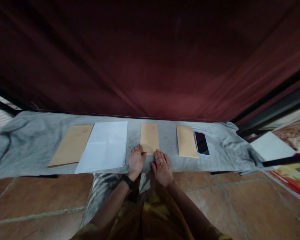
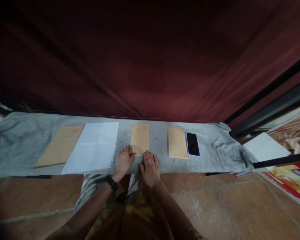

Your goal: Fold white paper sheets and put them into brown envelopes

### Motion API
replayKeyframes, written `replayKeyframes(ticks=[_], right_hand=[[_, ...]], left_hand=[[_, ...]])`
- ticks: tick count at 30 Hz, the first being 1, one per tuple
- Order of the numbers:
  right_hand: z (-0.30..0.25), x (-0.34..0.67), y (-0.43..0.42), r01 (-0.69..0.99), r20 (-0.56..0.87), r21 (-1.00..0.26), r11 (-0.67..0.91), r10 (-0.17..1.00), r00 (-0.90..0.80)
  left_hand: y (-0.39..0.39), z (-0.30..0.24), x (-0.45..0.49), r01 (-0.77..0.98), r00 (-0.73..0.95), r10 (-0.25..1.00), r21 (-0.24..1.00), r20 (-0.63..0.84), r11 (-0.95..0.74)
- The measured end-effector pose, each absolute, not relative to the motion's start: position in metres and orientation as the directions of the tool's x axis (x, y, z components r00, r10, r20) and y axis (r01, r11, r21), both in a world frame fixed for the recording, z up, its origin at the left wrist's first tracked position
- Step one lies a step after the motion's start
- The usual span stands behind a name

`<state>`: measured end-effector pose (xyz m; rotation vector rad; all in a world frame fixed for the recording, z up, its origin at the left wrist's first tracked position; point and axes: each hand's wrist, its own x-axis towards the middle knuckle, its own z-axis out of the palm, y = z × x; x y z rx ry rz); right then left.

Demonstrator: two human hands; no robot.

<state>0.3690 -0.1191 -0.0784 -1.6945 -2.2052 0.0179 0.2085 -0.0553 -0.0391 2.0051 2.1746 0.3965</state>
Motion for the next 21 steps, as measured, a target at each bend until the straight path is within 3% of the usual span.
replayKeyframes(ticks=[6,12,17,21], right_hand=[[-0.078,0.370,-0.119,0.929,0.278,-0.239,0.282,0.937,-0.213],[-0.075,0.363,-0.116,0.927,0.267,-0.263,0.266,0.944,-0.195],[-0.071,0.343,-0.113,0.883,0.246,-0.276,0.379,0.916,-0.316],[-0.071,0.340,-0.116,0.888,0.200,-0.277,0.367,0.926,-0.321]], left_hand=[[-0.043,-0.027,0.205,0.874,-0.163,0.953,0.410,-0.257,0.260],[-0.039,-0.024,0.199,0.870,-0.147,0.939,0.410,-0.311,0.273],[-0.036,-0.021,0.192,0.855,-0.091,0.935,0.455,-0.342,0.250],[-0.038,-0.022,0.189,0.828,-0.066,0.922,0.494,-0.380,0.263]])
